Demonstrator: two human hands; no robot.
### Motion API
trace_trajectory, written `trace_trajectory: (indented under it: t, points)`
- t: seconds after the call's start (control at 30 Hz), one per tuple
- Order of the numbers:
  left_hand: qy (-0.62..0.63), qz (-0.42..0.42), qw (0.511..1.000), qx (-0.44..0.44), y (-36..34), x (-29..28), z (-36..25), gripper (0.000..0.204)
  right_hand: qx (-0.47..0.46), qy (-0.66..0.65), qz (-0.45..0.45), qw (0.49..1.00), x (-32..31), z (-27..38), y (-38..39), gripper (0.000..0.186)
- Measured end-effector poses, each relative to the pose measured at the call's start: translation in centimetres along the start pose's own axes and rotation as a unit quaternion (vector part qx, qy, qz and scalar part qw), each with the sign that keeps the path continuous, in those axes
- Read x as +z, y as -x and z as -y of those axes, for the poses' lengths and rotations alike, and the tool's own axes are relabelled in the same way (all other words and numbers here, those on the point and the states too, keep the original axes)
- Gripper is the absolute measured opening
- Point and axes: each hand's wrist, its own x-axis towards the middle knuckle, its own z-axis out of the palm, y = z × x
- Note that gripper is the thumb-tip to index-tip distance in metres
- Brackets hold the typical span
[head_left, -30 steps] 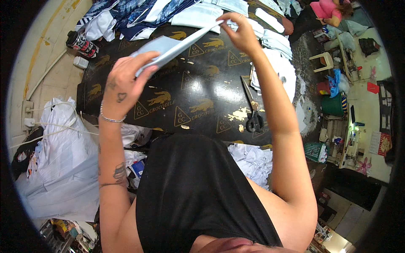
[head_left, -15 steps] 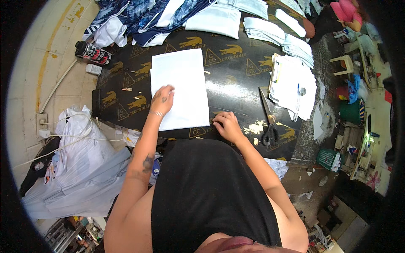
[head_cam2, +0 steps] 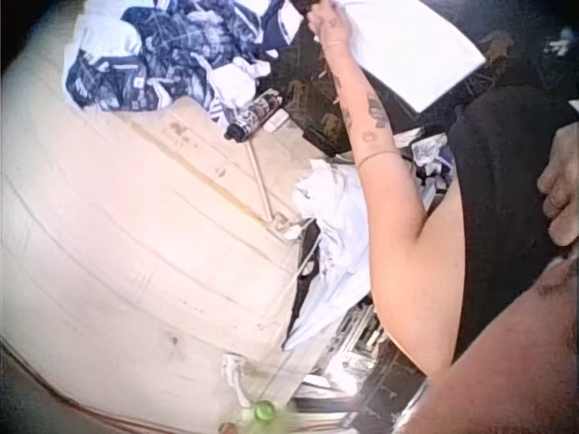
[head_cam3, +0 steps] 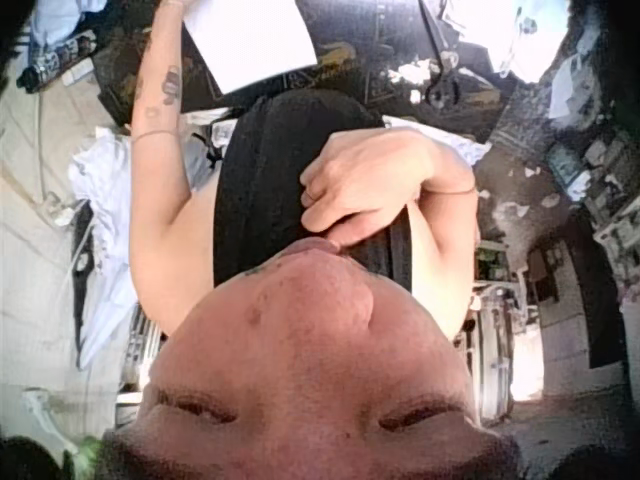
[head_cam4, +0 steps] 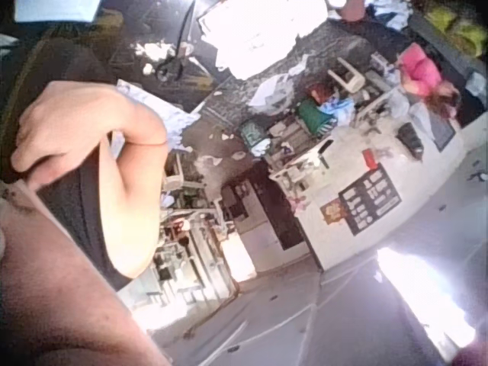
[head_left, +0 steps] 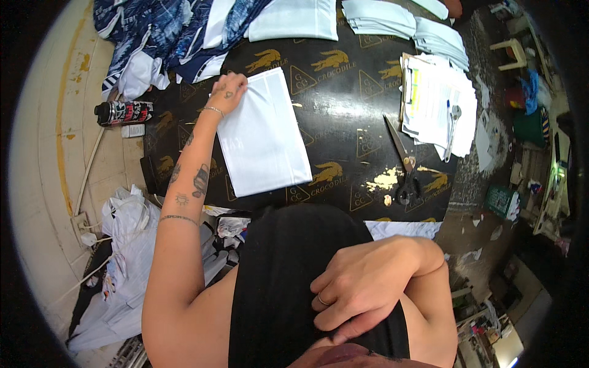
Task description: The person uses shears to cut a white fabric piece on a worktable, then folds and stacks the cut piece. The person repeats the cutting and folding process with additional fabric pieces.
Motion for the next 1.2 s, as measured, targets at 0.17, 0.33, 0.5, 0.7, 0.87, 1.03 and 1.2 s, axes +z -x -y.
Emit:
trace_trajectory:
  t: [0.17, 0.33, 0.5, 0.7, 0.87, 1.03, 1.2]
  points:
    - [-0.017, -0.220, 0.974, -0.048, 1.9, 3.8, -5.3, 0.035, -0.107, -0.195, -0.328, 0.918, -2.3, -0.9, -0.5, 0.026]
    - [-0.035, -0.233, 0.972, -0.006, 5.9, 9.6, -9.6, 0.056, -0.089, -0.289, -0.520, 0.799, -0.9, 2.5, -2.4, 0.042]
    - [-0.008, -0.204, 0.979, -0.008, 6.2, 9.8, -9.0, 0.057, -0.200, -0.356, -0.434, 0.803, -2.0, 0.9, 1.0, 0.042]
    - [-0.003, -0.175, 0.984, -0.028, 6.1, 9.4, -9.1, 0.059, 0.258, 0.206, -0.465, 0.822, -12.1, 1.5, 8.3, 0.028]
    - [0.000, -0.183, 0.983, -0.012, 5.6, 9.3, -9.2, 0.060, 0.538, 0.525, -0.453, 0.480, -27.1, -5.0, 23.4, 0.024]
    - [-0.005, -0.159, 0.987, -0.024, 5.4, 9.0, -9.4, 0.061, 0.368, 0.668, -0.366, 0.533, -36.8, -12.9, 35.3, 0.019]
    - [-0.002, -0.152, 0.988, -0.024, 5.5, 9.1, -9.1, 0.064, 0.380, 0.696, -0.317, 0.520, -39.8, -16.4, 32.3, 0.018]
